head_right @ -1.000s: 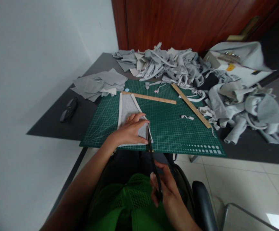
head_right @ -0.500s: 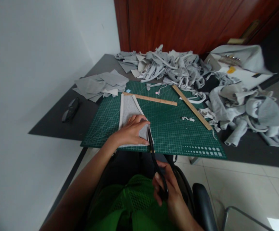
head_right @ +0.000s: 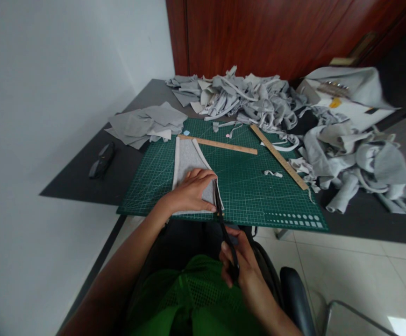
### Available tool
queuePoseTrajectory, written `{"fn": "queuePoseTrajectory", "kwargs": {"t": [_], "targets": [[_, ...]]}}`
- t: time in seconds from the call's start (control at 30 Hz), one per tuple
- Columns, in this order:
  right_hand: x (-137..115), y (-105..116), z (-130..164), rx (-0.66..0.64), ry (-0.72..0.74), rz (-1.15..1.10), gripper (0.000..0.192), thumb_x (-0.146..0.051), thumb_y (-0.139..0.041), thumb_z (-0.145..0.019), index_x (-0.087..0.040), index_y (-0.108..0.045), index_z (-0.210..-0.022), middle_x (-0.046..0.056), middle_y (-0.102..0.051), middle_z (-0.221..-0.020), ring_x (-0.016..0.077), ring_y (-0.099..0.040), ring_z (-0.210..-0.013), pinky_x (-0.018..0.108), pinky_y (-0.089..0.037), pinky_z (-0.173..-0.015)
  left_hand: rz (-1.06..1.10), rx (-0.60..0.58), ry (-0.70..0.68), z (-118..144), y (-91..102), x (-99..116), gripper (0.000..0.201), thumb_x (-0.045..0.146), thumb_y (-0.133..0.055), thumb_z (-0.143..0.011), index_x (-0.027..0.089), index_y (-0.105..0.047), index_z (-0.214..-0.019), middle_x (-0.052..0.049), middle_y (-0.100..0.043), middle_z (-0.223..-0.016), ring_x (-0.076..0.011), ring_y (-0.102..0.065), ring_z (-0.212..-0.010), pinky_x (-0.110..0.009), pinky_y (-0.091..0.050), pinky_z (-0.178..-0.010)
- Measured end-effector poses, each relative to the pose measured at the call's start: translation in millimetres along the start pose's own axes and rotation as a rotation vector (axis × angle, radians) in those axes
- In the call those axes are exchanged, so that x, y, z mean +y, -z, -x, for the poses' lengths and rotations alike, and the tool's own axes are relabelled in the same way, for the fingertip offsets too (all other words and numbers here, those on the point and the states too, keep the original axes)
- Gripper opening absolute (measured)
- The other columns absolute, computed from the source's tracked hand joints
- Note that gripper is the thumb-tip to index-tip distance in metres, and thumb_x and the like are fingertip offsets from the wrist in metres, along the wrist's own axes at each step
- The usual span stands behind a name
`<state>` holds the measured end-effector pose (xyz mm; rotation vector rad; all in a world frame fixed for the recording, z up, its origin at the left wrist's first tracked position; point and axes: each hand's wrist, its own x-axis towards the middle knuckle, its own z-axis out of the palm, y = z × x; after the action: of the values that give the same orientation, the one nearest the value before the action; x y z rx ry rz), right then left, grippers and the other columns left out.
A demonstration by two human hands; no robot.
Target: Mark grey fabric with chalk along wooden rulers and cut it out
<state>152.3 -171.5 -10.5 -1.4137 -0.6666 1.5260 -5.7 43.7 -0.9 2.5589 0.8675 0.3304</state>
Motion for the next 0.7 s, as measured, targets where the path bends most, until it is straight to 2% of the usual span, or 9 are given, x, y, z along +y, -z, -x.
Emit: {"fn": "queuePoseTrajectory", "kwargs": {"t": [0.43, 0.7], "targets": [[-9.0, -3.7, 0.5, 0.005, 0.036, 0.13, 0.058, -0.068, -0.068, -0.089, -0.025, -0.053, -0.125, -0.008, -0.054, -0.07, 0.0069, -0.045, -0.043, 0.022, -0.029, -0.041, 0.003, 0.0, 0.003, -0.1, 0.8, 1.2, 0.088, 0.052, -0.088, -0.071, 0.021, -0.048, -0.143, -0.011, -0.049, -0.152, -0.0357, -0.041, -0.139, -0.05, -0.033, -0.117], [-5.7, -1.8, 3.4, 0.005, 0.058, 0.198, 0.052, -0.064, -0.063, -0.095, -0.027, -0.052, -0.128, -0.006, -0.056, -0.075, 0.0072, -0.048, -0.046, 0.023, -0.032, -0.045, 0.003, 0.003, -0.004, 0.6, -0.5, -0.2, 0.087, 0.054, -0.087, -0.073, 0.023, -0.047, -0.144, -0.01, -0.049, -0.152, -0.0352, -0.041, -0.139, -0.05, -0.033, -0.117]]}}
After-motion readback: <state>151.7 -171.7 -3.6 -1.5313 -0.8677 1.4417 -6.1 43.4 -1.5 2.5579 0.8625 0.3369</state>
